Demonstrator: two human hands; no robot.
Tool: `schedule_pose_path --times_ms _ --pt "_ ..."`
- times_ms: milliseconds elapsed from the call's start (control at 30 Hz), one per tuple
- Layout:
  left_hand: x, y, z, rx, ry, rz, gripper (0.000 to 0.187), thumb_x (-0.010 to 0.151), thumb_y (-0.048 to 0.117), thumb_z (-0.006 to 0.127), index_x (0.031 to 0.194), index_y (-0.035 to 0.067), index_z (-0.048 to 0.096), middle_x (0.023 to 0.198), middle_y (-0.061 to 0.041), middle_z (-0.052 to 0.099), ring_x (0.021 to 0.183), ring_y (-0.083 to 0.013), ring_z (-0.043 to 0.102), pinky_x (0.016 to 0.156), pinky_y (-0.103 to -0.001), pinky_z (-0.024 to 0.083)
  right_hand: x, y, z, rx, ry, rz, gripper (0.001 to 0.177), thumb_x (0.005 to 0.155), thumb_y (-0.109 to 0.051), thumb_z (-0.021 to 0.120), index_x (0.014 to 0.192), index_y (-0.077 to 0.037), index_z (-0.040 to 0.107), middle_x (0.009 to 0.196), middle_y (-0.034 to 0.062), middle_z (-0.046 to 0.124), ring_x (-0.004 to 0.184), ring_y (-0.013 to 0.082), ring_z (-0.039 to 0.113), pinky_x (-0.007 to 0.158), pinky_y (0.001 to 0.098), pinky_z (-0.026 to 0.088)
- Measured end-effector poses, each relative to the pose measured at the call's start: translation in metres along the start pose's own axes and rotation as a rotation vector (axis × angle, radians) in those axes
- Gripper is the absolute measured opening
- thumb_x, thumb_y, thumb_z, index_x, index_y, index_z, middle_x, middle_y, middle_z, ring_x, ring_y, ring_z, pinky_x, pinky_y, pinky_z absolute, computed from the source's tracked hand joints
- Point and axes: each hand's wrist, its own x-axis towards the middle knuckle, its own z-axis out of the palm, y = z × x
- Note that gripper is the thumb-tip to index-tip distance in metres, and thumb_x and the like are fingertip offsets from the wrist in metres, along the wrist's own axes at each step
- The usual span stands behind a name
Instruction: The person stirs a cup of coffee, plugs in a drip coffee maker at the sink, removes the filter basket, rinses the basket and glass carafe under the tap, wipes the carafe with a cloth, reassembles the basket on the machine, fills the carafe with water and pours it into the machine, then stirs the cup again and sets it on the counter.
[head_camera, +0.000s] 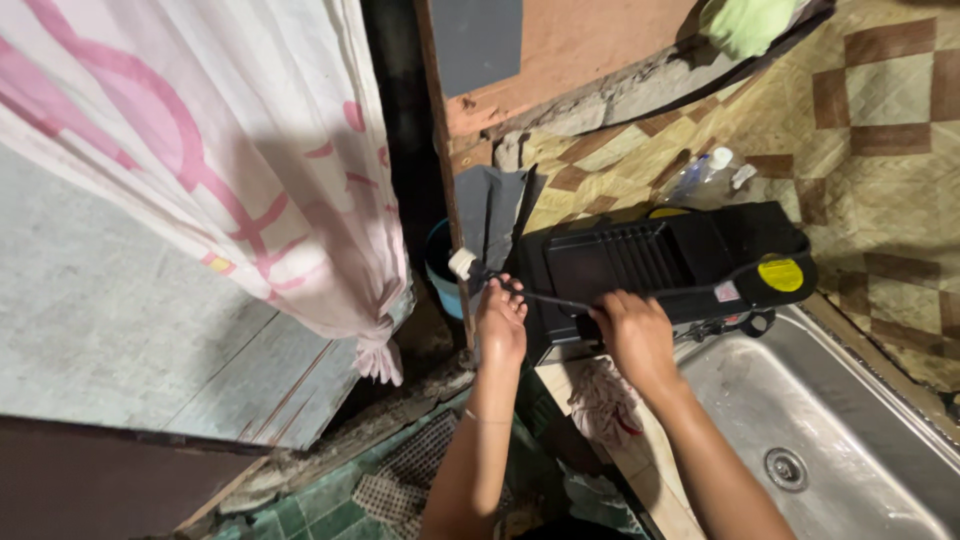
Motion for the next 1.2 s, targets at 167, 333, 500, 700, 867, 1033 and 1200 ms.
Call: schedule_pose_path --times_ms 167,333,500,700,867,1033,1200 --pt "-0.055 0.008 0.112 0.140 -0.354 0.166 0.023 0.107 0.027 0.047 0.108 0.006 0.054 0.082 -0.003 0.054 0.077 -0.0183 0.060 0.087 -0.039 0.055 -0.019 0.007 -0.033 0.098 0.173 0.108 0.013 0.088 -0.017 0.075 0.094 -0.007 0.071 0.084 0.0077 0.069 0.075 0.0284 0.065 0.068 0.0400 0.045" --pt "-0.090 -0.018 0.198 0.196 -0.616 0.140 0.024 0.111 0.028 0.048 0.111 0.005 0.053 0.079 0.001 0.044 0.070 -0.0106 0.046 0.069 -0.030 0.048 -0.030 0.032 -0.069 0.106 0.221 0.260 0.014 0.086 -0.016 0.077 0.096 -0.008 0.073 0.076 0.0084 0.067 0.064 0.0264 0.061 0.064 0.0398 0.045" --pt "-0.110 -0.061 0.272 0.262 -0.722 0.133 0.027 0.112 0.028 0.050 0.108 0.002 0.058 0.073 0.005 0.041 0.063 -0.0051 0.036 0.055 -0.023 0.031 -0.046 0.065 -0.111 0.188 0.275 0.377 0.020 0.086 -0.010 0.074 0.106 -0.006 0.071 0.074 0.0072 0.067 0.063 0.0231 0.060 0.060 0.0377 0.048" --pt "-0.144 -0.097 0.362 0.657 -0.950 0.646 0.023 0.112 0.024 0.057 0.111 0.001 0.058 0.078 -0.001 0.048 0.070 -0.0118 0.043 0.061 -0.031 0.038 -0.071 0.133 -0.188 0.209 0.478 0.390 0.018 0.094 -0.004 0.067 0.112 -0.003 0.070 0.088 0.0111 0.065 0.071 0.0186 0.061 0.069 0.0309 0.050" --pt "-0.163 -0.140 0.439 0.785 -1.084 0.668 0.021 0.108 0.023 0.059 0.109 0.002 0.061 0.073 -0.008 0.054 0.064 -0.0177 0.050 0.060 -0.034 0.043 -0.090 0.205 -0.263 0.148 0.698 0.413 0.014 0.101 -0.002 0.064 0.114 -0.001 0.070 0.097 0.0073 0.067 0.089 0.0152 0.065 0.081 0.0284 0.051" --pt "-0.167 -0.187 0.497 0.805 -1.197 0.831 0.020 0.104 0.019 0.061 0.111 0.001 0.062 0.085 -0.018 0.066 0.074 -0.0339 0.063 0.067 -0.042 0.050 -0.100 0.270 -0.315 0.206 0.864 0.410 0.012 0.103 -0.001 0.063 0.113 0.000 0.069 0.108 0.0042 0.063 0.095 0.0121 0.063 0.085 0.0253 0.051" --pt "-0.151 -0.232 0.550 1.045 -1.194 0.919 0.021 0.102 0.020 0.060 0.111 0.001 0.063 0.093 -0.023 0.070 0.084 -0.0443 0.067 0.069 -0.052 0.050 -0.092 0.349 -0.346 0.231 0.943 0.377 0.019 0.101 0.001 0.065 0.120 -0.001 0.066 0.113 0.0037 0.059 0.101 0.0118 0.060 0.086 0.0265 0.052"
